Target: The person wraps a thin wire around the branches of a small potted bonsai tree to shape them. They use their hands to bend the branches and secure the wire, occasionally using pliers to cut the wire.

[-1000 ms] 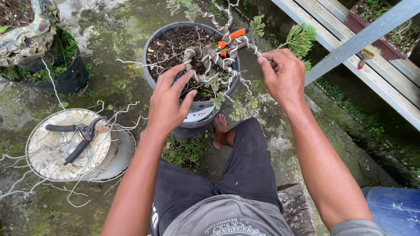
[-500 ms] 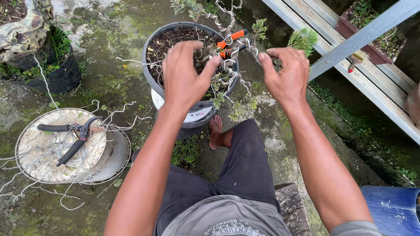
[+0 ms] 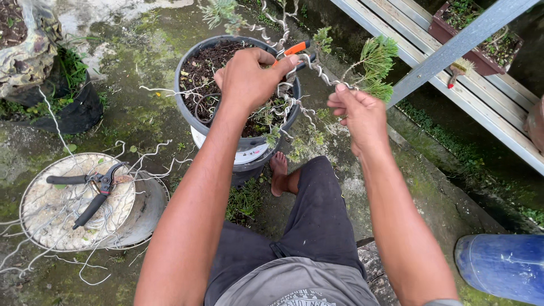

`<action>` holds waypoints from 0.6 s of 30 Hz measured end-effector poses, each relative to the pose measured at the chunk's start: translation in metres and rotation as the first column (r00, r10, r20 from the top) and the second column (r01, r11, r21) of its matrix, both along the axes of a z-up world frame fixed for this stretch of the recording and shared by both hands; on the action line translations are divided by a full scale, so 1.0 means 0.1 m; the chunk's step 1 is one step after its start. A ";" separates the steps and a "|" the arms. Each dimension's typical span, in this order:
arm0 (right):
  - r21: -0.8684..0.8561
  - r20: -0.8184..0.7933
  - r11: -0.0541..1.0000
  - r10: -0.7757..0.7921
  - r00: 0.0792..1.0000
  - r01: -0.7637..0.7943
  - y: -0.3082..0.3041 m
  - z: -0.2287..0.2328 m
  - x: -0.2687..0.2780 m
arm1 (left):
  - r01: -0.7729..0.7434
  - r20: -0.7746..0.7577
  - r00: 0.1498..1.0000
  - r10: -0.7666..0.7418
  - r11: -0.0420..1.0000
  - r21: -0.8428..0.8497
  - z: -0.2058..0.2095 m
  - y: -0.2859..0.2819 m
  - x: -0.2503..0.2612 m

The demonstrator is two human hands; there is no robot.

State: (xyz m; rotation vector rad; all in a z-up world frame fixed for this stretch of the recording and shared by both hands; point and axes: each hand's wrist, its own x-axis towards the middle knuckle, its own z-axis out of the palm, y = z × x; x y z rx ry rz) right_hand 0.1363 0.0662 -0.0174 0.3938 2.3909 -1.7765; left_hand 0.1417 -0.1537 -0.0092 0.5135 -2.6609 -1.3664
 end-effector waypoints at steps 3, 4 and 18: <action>-0.132 0.133 0.987 -0.069 0.989 0.086 -0.16 0.02 0.02 | 0.039 -0.024 0.999 -0.037 0.994 0.106 -0.08 -0.01 -0.08; -0.140 0.134 0.986 -0.072 0.988 0.090 -0.19 0.02 0.01 | 0.044 -0.023 0.999 -0.041 0.994 0.098 -0.05 0.00 -0.09; -0.129 0.212 0.991 -0.015 0.977 0.043 -0.18 0.01 -0.25 | -0.010 0.158 0.987 -0.017 0.986 0.165 0.10 0.11 -0.26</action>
